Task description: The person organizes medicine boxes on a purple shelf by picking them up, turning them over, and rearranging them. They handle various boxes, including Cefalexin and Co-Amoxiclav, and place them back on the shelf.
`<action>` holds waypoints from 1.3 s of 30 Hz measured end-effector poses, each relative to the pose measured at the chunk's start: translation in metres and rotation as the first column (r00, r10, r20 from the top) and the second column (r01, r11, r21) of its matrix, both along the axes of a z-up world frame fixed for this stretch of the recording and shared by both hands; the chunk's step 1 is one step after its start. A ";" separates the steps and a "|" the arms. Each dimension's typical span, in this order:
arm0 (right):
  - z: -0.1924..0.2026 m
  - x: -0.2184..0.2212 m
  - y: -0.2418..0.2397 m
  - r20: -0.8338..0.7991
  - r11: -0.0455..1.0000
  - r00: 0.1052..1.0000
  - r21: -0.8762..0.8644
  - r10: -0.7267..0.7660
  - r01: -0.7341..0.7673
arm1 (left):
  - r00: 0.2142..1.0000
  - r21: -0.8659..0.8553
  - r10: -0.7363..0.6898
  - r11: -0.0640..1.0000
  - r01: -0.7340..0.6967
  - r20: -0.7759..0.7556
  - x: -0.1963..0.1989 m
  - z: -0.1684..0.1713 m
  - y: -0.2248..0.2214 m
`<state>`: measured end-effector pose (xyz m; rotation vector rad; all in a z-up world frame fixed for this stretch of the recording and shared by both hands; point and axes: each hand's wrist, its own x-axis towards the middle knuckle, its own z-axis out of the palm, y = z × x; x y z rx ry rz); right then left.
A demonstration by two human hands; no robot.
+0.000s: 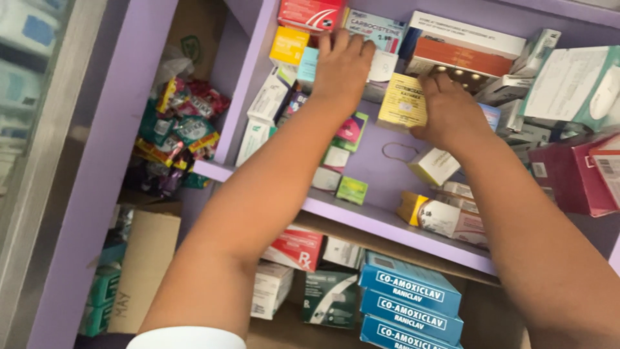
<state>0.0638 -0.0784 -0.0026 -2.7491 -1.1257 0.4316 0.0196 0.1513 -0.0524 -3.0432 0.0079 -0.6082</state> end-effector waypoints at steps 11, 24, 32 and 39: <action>0.027 0.015 -0.028 0.063 0.988 0.997 0.152 -0.038 0.028 | 0.993 -0.250 -0.110 0.964 0.095 -0.048 -0.015 0.051 -0.017; 0.010 0.043 -0.073 0.576 0.985 0.801 0.058 -0.164 0.160 | 0.962 -0.160 -0.268 0.949 0.272 0.044 0.039 0.052 -0.092; 0.017 0.043 -0.073 0.528 0.982 0.831 0.029 -0.173 0.186 | 0.970 -0.183 -0.228 0.953 0.240 0.084 0.068 0.016 -0.133; 0.017 0.042 -0.073 0.518 0.981 0.834 0.063 -0.188 0.182 | 0.979 -0.165 -0.191 0.966 0.201 0.076 0.069 -0.003 -0.133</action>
